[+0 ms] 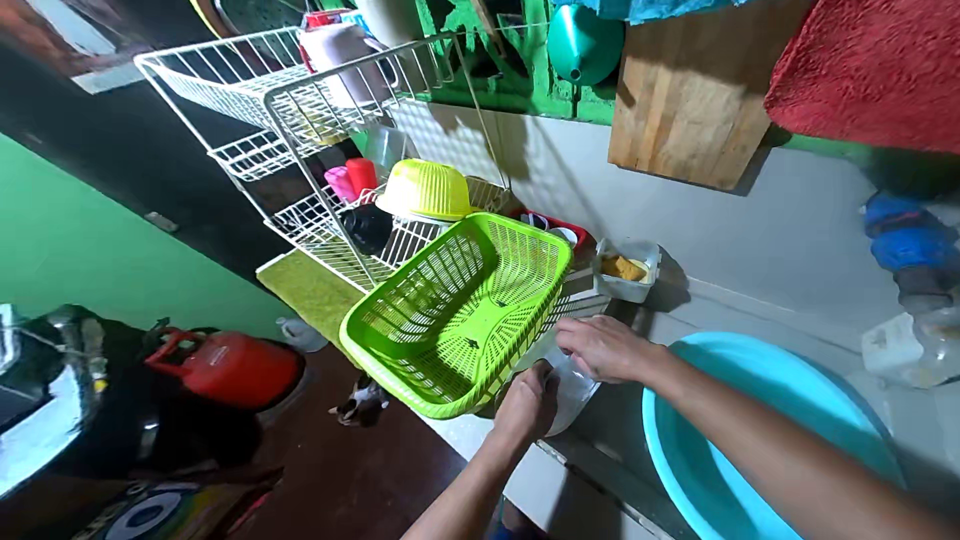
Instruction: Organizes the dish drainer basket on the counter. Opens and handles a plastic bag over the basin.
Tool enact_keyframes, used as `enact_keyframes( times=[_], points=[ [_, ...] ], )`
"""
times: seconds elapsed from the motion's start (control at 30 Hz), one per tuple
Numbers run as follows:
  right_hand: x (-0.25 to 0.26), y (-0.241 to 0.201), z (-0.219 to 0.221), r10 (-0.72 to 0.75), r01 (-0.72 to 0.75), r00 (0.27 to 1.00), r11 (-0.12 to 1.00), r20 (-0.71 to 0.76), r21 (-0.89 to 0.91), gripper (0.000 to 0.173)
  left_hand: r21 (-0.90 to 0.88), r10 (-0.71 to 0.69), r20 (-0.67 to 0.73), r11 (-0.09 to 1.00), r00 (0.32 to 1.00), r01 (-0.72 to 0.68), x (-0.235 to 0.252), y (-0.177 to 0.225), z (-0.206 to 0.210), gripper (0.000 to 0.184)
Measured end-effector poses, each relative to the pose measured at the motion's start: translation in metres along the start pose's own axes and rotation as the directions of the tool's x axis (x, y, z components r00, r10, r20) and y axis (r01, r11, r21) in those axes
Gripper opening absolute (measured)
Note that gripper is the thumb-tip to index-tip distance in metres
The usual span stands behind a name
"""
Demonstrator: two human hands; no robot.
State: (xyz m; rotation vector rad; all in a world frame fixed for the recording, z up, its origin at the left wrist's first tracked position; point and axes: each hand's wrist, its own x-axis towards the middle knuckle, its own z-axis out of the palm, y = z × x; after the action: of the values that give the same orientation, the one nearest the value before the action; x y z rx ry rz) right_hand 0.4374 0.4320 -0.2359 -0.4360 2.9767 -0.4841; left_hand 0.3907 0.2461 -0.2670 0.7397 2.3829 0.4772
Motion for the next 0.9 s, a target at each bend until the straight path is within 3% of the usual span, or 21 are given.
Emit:
enact_keyframes(
  times=[0.07, 0.13, 0.23, 0.33, 0.4, 0.63, 0.77, 0.9],
  points=[
    [-0.006, 0.006, 0.001, 0.034, -0.026, 0.992, 0.997, -0.122, 0.069, 0.014, 0.043, -0.033, -0.032, 0.998, 0.999, 0.034, -0.004, 0.006, -0.005, 0.030],
    [-0.017, 0.010, -0.001, 0.141, -0.076, 0.956, 0.966, -0.257, 0.248, 0.027, 0.029, -0.061, -0.076, 0.998, 0.995, 0.064, -0.010, 0.011, -0.010, 0.029],
    [-0.043, 0.007, 0.002, 0.411, -0.141, 0.815, 0.824, -0.408, 0.548, 0.036, -0.032, -0.079, -0.139, 0.997, 0.987, 0.076, -0.017, 0.015, -0.018, 0.027],
    [-0.064, -0.001, 0.025, 0.676, -0.242, 0.649, 0.617, -0.348, 0.749, 0.028, -0.071, -0.069, -0.200, 0.996, 0.977, 0.055, -0.027, 0.022, -0.027, 0.023],
    [-0.075, -0.011, 0.047, 0.769, -0.314, 0.606, 0.466, -0.203, 0.827, 0.029, -0.082, -0.048, -0.234, 0.996, 0.971, 0.029, -0.033, 0.025, -0.029, 0.022],
    [-0.085, -0.049, 0.096, 0.772, -0.405, 0.619, 0.157, 0.144, 0.901, 0.044, -0.171, 0.003, -0.308, 0.984, 0.951, -0.059, -0.061, 0.013, -0.027, 0.017],
    [-0.086, -0.052, 0.098, 0.768, -0.395, 0.625, 0.155, 0.141, 0.906, 0.038, -0.313, -0.010, -0.285, 0.946, 0.958, -0.083, -0.066, -0.003, -0.025, 0.014],
    [-0.087, -0.048, 0.101, 0.750, -0.343, 0.660, 0.256, 0.038, 0.904, 0.030, -0.471, -0.044, -0.272, 0.877, 0.961, -0.093, -0.064, -0.012, -0.023, 0.012]
  ],
)
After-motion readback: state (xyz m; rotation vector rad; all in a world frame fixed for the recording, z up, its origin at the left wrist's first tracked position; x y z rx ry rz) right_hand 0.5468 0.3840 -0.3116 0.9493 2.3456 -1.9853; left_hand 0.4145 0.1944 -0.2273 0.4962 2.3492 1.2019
